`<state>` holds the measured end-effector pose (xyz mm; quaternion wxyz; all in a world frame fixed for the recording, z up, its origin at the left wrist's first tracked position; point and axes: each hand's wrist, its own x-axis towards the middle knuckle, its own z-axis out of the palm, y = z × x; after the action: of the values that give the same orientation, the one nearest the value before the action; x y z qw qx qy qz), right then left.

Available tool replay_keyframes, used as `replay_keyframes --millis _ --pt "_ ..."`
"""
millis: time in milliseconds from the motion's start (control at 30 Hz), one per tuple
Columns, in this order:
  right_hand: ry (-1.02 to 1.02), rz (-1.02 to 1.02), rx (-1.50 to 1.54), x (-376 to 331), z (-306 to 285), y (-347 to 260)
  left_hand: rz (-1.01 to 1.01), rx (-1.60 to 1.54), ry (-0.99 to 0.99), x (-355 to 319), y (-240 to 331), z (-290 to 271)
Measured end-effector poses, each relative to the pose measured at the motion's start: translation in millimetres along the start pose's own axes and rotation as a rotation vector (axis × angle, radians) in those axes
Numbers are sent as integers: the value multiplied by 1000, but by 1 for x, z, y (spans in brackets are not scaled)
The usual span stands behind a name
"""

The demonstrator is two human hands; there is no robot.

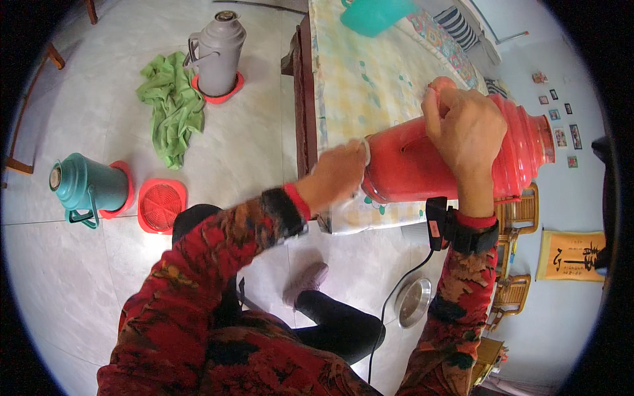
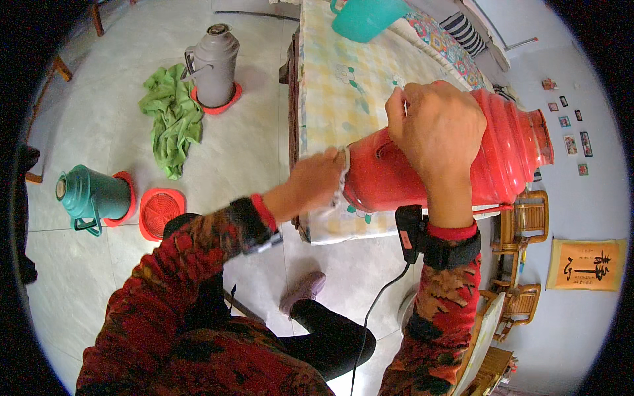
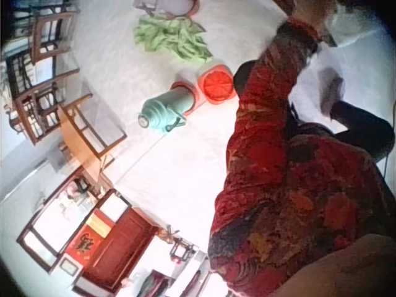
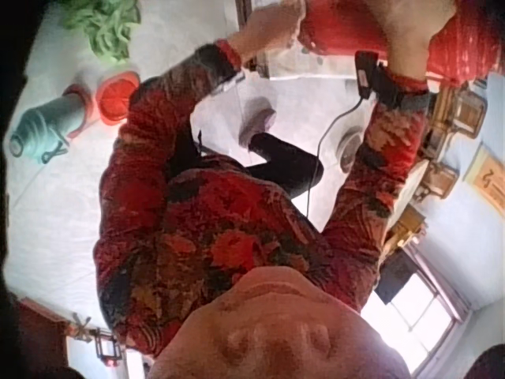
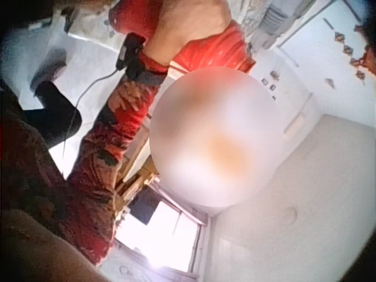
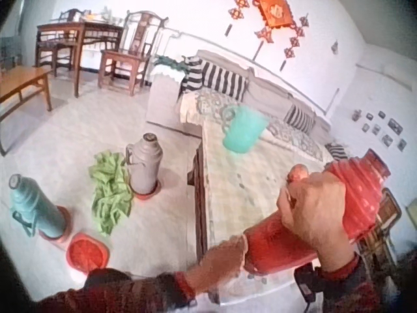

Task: The person washes a cloth in a metal basin, wrings it out, and then uses it to wipe a red thermos placed on a table. The person rotates the thermos to clean different sides and finishes by wiping the top.

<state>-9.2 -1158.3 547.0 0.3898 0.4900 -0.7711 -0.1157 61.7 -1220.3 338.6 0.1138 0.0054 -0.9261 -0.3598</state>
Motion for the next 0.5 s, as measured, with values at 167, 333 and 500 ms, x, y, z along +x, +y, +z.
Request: replay_keyframes --millis 167,333,500 --pt "35 -22 -10 0 1 1 10 65 -184 44 -19 -15" --pt "-5 15 -36 -1 1 0 -41 -50 -140 24 -13 5" --pt "1 10 -23 0 -1 -1 49 -8 -183 -28 20 20"
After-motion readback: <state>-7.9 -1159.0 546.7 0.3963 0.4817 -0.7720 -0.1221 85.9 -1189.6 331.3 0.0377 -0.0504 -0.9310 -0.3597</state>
